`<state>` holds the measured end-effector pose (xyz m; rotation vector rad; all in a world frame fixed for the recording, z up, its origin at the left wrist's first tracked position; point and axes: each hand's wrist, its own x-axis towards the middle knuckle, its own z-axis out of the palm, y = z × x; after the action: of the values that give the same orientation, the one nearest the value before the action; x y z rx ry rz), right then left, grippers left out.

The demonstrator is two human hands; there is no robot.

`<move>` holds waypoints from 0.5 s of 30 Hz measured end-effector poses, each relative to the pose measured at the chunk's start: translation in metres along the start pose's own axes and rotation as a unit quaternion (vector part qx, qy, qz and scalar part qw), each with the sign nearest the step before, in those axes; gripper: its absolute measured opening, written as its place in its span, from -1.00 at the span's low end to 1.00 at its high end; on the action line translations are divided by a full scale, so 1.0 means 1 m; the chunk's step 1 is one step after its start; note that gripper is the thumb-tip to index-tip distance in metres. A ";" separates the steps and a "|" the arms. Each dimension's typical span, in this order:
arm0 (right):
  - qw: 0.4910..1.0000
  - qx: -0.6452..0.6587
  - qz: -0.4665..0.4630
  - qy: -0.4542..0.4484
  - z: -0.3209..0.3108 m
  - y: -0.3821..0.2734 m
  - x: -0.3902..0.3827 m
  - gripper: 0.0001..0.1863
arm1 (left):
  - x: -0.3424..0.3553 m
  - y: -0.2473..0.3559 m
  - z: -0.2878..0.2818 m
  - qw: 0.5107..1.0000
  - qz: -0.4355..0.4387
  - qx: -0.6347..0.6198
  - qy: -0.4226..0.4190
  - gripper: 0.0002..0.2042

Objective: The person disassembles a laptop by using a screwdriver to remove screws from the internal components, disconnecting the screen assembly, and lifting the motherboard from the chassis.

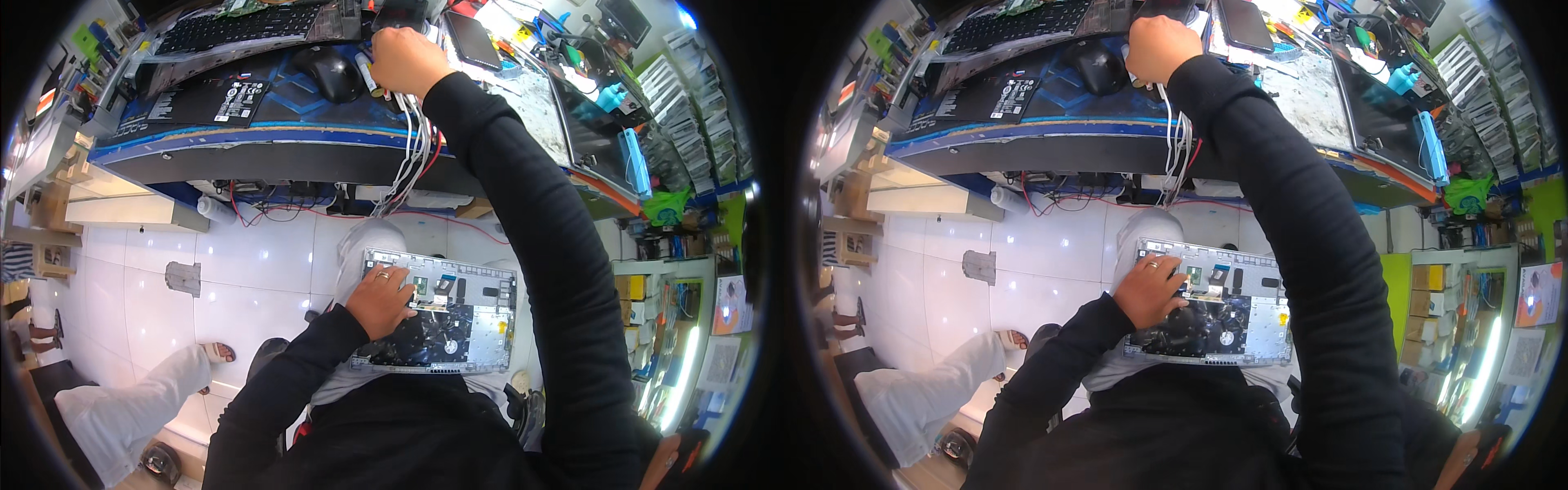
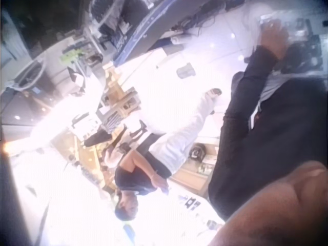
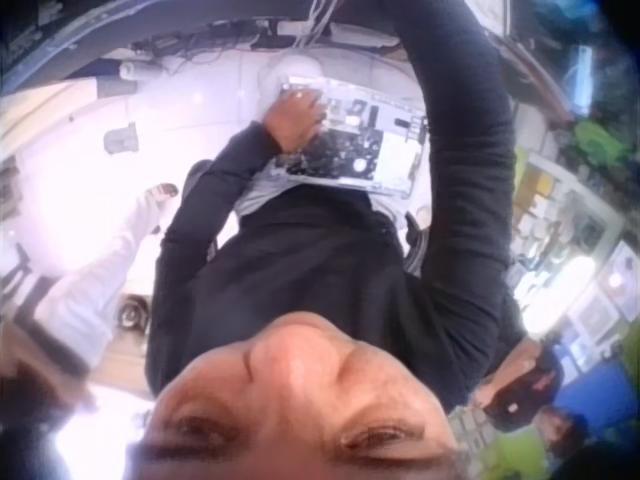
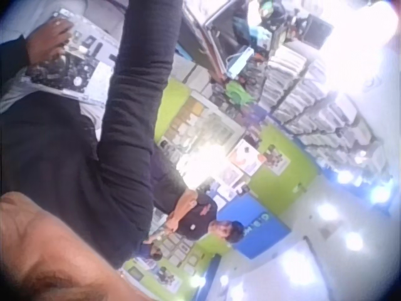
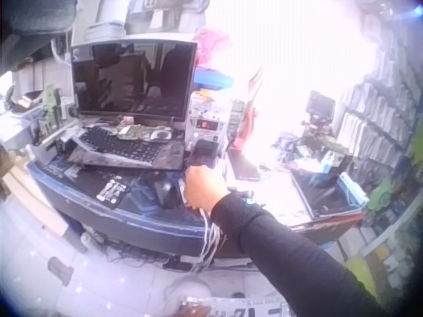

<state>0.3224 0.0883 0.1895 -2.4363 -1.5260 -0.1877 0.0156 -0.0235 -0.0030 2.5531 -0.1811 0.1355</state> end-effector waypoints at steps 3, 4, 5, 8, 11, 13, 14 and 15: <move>1.000 -0.021 -0.002 -0.007 0.004 0.007 0.006 -0.74 | 0.001 0.001 -0.002 1.000 -0.002 0.003 -0.011 -0.53; 0.999 -0.003 -0.033 0.002 0.006 0.012 0.010 -0.76 | 0.002 0.002 -0.003 1.000 -0.008 0.000 -0.023 -0.52; 0.998 0.015 -0.064 0.012 0.007 0.015 0.010 -0.78 | 0.003 0.002 -0.004 1.000 -0.006 -0.003 -0.027 -0.52; 0.992 0.025 -0.104 0.072 0.023 0.010 0.008 -0.86 | 0.003 0.003 -0.007 1.000 -0.011 -0.008 -0.026 -0.53; 0.928 -0.222 -0.287 0.082 0.020 0.020 0.000 -0.81 | 0.005 0.005 -0.006 1.000 -0.006 0.001 -0.026 -0.53; 0.950 0.067 -0.161 0.258 0.029 0.018 -0.001 -0.68 | 0.009 0.006 -0.005 1.000 -0.002 -0.009 -0.022 -0.53; 0.954 0.004 -0.186 0.235 0.027 0.015 -0.001 -0.67 | 0.008 0.005 -0.004 1.000 0.000 -0.009 -0.027 -0.53; 0.952 -0.059 -0.212 0.213 0.021 0.012 -0.004 -0.66 | 0.007 0.004 -0.002 1.000 0.001 -0.007 -0.024 -0.53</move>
<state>0.3307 0.0855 0.1670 -1.9320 -1.8328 -0.8488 0.0220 -0.0263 0.0020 2.5436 -0.2020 0.0722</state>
